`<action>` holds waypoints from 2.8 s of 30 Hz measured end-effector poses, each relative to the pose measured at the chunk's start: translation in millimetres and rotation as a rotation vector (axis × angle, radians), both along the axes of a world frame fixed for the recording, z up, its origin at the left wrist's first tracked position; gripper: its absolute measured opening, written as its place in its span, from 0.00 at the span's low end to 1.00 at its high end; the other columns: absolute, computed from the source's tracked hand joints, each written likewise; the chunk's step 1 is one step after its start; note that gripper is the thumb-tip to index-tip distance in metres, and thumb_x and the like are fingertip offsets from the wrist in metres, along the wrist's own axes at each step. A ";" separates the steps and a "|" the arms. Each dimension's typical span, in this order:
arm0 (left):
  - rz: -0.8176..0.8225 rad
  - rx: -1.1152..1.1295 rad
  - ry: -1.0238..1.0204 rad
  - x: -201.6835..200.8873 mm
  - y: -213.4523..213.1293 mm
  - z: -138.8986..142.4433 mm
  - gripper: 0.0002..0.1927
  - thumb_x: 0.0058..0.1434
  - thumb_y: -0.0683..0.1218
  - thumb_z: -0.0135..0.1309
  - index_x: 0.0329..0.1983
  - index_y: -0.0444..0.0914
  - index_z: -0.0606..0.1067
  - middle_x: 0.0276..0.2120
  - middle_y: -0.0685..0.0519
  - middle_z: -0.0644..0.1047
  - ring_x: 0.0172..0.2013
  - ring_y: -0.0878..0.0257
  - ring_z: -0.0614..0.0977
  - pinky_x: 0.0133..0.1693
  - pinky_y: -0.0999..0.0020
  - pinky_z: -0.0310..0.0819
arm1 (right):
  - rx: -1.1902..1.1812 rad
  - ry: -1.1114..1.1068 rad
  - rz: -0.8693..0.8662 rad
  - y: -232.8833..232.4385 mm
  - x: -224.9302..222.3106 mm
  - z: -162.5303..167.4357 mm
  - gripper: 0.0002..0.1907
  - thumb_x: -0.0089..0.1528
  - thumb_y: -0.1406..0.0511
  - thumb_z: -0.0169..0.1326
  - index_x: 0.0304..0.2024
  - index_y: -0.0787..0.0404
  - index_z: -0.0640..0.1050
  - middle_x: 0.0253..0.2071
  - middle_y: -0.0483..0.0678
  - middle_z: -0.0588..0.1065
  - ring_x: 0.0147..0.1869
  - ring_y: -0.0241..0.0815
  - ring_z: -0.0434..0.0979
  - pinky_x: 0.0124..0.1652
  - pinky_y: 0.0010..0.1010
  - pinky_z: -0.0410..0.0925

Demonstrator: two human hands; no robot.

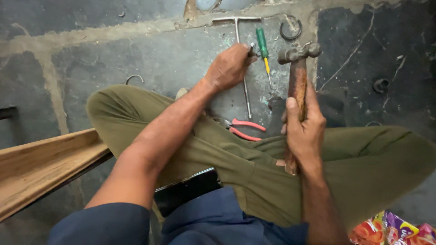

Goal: The person sits on the floor and uses a hammer and a metal punch to repeatedly strike and shape a small metal piece. They adjust the metal piece and the punch between strikes. The person also briefly uses a screwdriver to work on the metal piece.

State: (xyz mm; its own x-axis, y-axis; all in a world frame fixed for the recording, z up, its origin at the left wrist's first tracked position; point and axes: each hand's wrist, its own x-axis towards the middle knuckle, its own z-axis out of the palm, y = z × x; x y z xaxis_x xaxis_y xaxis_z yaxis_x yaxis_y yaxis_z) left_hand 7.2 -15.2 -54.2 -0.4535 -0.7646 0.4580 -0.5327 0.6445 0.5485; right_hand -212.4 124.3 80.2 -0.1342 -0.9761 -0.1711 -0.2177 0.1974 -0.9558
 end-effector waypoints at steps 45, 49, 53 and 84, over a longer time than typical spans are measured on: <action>-0.103 -0.077 -0.041 0.7 0.1 2.9 0.10 0.70 0.47 0.54 0.39 0.37 0.68 0.33 0.45 0.72 0.37 0.46 0.78 0.41 0.53 0.73 | -0.204 0.647 0.231 -16.0 16.5 34.0 0.31 0.74 0.62 0.53 0.78 0.58 0.62 0.39 0.63 0.78 0.41 0.61 0.80 0.36 0.45 0.71; -0.067 -0.055 -0.002 3.2 -1.7 2.6 0.09 0.71 0.46 0.53 0.43 0.37 0.68 0.35 0.44 0.74 0.39 0.45 0.78 0.41 0.53 0.73 | -0.231 0.510 0.070 -6.8 8.1 35.7 0.28 0.79 0.61 0.49 0.79 0.58 0.58 0.39 0.56 0.81 0.38 0.45 0.83 0.38 0.37 0.73; 0.107 0.071 0.084 -0.4 -2.1 -0.1 0.08 0.72 0.45 0.54 0.43 0.36 0.68 0.36 0.42 0.75 0.38 0.43 0.79 0.40 0.51 0.73 | -0.166 0.262 -0.095 -5.3 15.3 48.9 0.30 0.77 0.60 0.49 0.80 0.57 0.59 0.33 0.52 0.76 0.29 0.39 0.73 0.30 0.33 0.69; -0.079 -0.084 0.002 2.2 6.9 5.6 0.09 0.69 0.44 0.55 0.43 0.36 0.69 0.35 0.44 0.73 0.39 0.46 0.77 0.42 0.54 0.72 | -0.050 0.333 -0.347 2.2 29.2 121.9 0.29 0.72 0.68 0.48 0.76 0.57 0.62 0.43 0.63 0.75 0.36 0.65 0.72 0.37 0.44 0.69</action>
